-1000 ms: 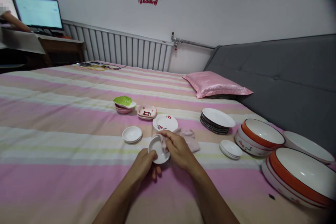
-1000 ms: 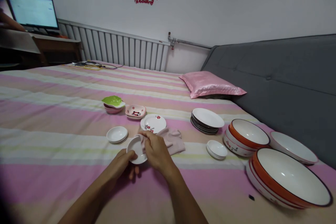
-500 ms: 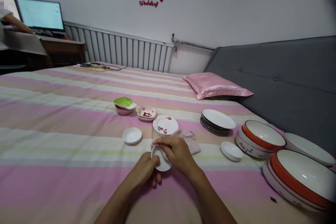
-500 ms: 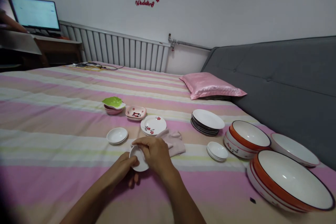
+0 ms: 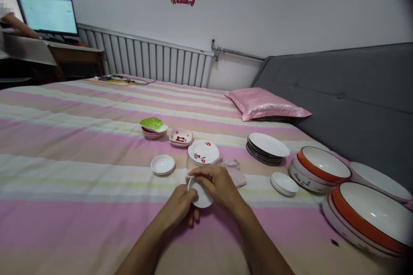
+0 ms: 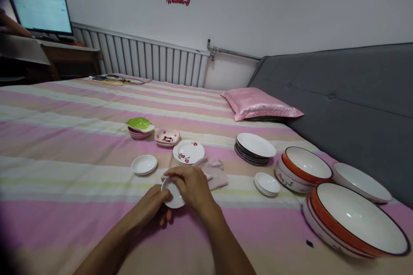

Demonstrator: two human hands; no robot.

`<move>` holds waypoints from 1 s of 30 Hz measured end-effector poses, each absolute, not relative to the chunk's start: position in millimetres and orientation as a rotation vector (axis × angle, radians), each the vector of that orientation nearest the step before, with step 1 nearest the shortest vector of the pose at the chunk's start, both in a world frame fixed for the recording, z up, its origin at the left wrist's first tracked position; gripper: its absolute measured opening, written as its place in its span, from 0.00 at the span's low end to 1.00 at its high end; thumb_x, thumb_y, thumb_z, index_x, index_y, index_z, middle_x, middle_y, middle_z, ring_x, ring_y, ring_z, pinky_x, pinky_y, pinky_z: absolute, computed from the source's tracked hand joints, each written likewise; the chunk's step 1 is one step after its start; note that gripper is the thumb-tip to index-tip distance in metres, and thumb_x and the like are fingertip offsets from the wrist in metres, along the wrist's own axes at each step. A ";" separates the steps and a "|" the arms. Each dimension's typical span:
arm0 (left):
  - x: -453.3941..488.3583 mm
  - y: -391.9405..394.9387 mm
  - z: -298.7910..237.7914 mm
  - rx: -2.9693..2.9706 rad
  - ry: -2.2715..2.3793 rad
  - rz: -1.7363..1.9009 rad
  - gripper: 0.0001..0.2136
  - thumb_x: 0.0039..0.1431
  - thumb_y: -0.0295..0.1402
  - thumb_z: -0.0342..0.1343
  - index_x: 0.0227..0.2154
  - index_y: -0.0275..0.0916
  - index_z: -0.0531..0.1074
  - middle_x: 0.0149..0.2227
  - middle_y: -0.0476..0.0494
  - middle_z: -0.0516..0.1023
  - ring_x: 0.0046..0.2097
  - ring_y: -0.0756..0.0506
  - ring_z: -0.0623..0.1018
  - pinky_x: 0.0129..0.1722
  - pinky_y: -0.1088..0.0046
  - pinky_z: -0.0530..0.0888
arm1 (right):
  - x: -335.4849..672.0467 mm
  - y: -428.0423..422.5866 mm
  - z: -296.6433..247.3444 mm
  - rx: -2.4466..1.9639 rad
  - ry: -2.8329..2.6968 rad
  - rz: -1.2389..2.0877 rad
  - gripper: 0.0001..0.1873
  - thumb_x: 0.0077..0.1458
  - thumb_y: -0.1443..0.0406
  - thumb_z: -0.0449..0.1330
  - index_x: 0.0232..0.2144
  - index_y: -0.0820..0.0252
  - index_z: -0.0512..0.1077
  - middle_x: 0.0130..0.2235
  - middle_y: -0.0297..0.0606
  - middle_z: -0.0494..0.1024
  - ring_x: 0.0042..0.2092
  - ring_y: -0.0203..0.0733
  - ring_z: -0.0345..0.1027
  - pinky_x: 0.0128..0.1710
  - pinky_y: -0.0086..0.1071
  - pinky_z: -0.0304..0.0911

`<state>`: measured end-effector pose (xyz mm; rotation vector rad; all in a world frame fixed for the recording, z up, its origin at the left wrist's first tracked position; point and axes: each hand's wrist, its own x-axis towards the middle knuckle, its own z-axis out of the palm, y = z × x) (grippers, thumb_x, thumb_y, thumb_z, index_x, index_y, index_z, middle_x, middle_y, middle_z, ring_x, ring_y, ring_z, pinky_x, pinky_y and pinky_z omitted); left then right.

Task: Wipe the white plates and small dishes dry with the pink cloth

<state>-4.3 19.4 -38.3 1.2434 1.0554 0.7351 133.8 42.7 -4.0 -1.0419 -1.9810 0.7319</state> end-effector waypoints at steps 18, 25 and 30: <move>6.3 15.6 -29.5 1.140 1.104 0.954 0.16 0.48 0.34 0.42 0.14 0.32 0.69 0.11 0.46 0.67 0.13 0.51 0.64 0.17 0.74 0.63 | 134.2 47.3 -1.9 -1.139 -1.767 0.754 0.13 0.52 0.67 0.53 0.37 0.55 0.76 0.36 0.35 0.79 0.39 0.40 0.71 0.39 0.32 0.63; 10.4 14.7 -30.7 1.104 1.149 1.055 0.18 0.50 0.36 0.41 0.13 0.33 0.68 0.09 0.46 0.65 0.14 0.51 0.65 0.17 0.75 0.61 | 131.5 46.2 -3.1 -1.205 -1.833 0.648 0.14 0.55 0.67 0.50 0.38 0.56 0.74 0.32 0.36 0.78 0.34 0.39 0.70 0.33 0.28 0.60; 8.1 17.0 -32.5 1.102 1.208 1.092 0.18 0.51 0.37 0.41 0.14 0.34 0.68 0.09 0.47 0.64 0.14 0.49 0.66 0.16 0.75 0.63 | 130.8 46.2 -3.6 -1.269 -1.869 0.583 0.15 0.58 0.63 0.47 0.28 0.59 0.72 0.26 0.35 0.75 0.28 0.38 0.66 0.29 0.27 0.56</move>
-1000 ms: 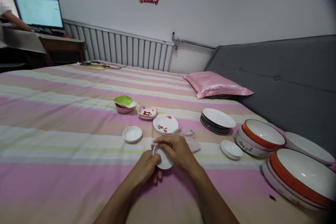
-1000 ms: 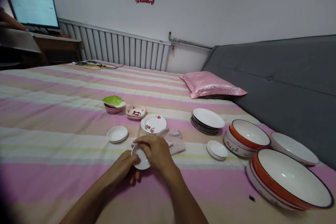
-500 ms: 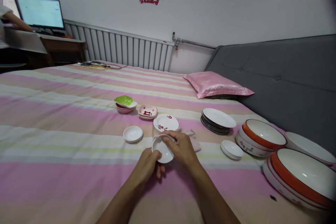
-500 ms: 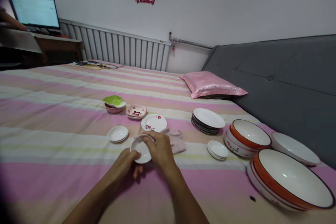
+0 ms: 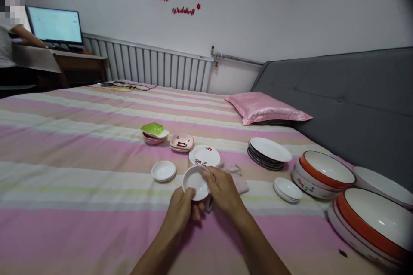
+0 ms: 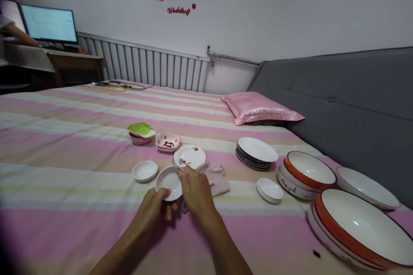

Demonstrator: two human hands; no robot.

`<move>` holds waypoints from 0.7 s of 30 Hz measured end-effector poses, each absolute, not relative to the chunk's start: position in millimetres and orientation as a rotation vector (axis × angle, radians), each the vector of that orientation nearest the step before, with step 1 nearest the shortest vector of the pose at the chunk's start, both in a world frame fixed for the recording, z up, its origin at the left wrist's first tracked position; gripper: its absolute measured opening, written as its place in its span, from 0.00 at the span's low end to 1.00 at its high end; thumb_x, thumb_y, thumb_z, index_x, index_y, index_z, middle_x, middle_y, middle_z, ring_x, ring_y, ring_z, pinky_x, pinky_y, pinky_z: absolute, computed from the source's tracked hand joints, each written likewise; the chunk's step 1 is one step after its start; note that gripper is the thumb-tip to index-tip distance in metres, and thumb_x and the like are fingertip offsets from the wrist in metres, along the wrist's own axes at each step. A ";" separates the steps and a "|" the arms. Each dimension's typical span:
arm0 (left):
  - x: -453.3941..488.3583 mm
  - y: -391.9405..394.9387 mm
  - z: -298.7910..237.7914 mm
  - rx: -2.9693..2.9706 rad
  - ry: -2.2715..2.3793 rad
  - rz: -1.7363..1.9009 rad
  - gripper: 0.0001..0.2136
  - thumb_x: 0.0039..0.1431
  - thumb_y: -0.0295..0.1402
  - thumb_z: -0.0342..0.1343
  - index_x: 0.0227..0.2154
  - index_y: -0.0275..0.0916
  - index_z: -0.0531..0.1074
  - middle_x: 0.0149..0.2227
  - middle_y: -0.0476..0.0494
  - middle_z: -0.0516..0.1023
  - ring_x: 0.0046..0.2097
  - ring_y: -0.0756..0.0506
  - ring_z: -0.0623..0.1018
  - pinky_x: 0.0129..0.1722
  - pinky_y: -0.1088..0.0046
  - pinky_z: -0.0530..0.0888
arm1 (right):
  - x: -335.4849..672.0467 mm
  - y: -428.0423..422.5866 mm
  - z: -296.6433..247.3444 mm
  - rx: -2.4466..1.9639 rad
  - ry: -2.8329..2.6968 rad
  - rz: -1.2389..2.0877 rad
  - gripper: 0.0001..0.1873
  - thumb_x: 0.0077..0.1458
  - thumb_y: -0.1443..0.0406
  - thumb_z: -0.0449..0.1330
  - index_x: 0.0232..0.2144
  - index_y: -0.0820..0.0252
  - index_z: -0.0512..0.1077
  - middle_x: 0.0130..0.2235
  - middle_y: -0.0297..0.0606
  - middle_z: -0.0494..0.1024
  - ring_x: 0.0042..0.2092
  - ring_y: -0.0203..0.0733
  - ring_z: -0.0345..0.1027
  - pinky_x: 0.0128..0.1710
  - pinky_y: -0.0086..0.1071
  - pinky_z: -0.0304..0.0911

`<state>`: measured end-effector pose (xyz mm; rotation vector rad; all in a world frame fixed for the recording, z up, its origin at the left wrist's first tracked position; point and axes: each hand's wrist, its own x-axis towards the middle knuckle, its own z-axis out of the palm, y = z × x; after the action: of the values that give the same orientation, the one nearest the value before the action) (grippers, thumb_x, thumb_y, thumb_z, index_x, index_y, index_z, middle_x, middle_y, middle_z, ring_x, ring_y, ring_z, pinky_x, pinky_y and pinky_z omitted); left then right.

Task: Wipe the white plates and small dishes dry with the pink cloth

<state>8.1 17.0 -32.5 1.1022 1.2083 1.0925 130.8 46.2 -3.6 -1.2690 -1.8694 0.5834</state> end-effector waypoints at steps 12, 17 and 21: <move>-0.9 22.4 -27.8 0.945 1.245 1.216 0.10 0.47 0.32 0.44 0.18 0.34 0.66 0.15 0.45 0.70 0.13 0.52 0.65 0.15 0.76 0.61 | 144.0 52.7 -6.3 -1.409 -1.711 0.438 0.21 0.57 0.55 0.48 0.49 0.59 0.66 0.48 0.44 0.72 0.50 0.47 0.62 0.46 0.36 0.56; 1.7 19.7 -22.1 0.959 1.203 1.187 0.12 0.46 0.35 0.47 0.16 0.32 0.67 0.13 0.44 0.69 0.13 0.51 0.65 0.15 0.75 0.62 | 143.4 43.5 10.0 -1.377 -1.740 0.496 0.17 0.57 0.55 0.48 0.34 0.60 0.70 0.30 0.37 0.75 0.32 0.38 0.66 0.32 0.29 0.57; 6.0 22.1 -21.2 0.992 1.139 1.037 0.15 0.47 0.39 0.49 0.14 0.32 0.69 0.11 0.43 0.68 0.15 0.47 0.67 0.17 0.71 0.66 | 149.1 43.1 15.3 -1.342 -1.982 0.674 0.16 0.54 0.59 0.52 0.19 0.62 0.67 0.21 0.32 0.69 0.24 0.32 0.59 0.23 0.25 0.48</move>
<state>6.0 22.1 -21.2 0.9922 1.1389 1.0372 149.1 43.1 15.3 -1.3422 -1.9823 0.6736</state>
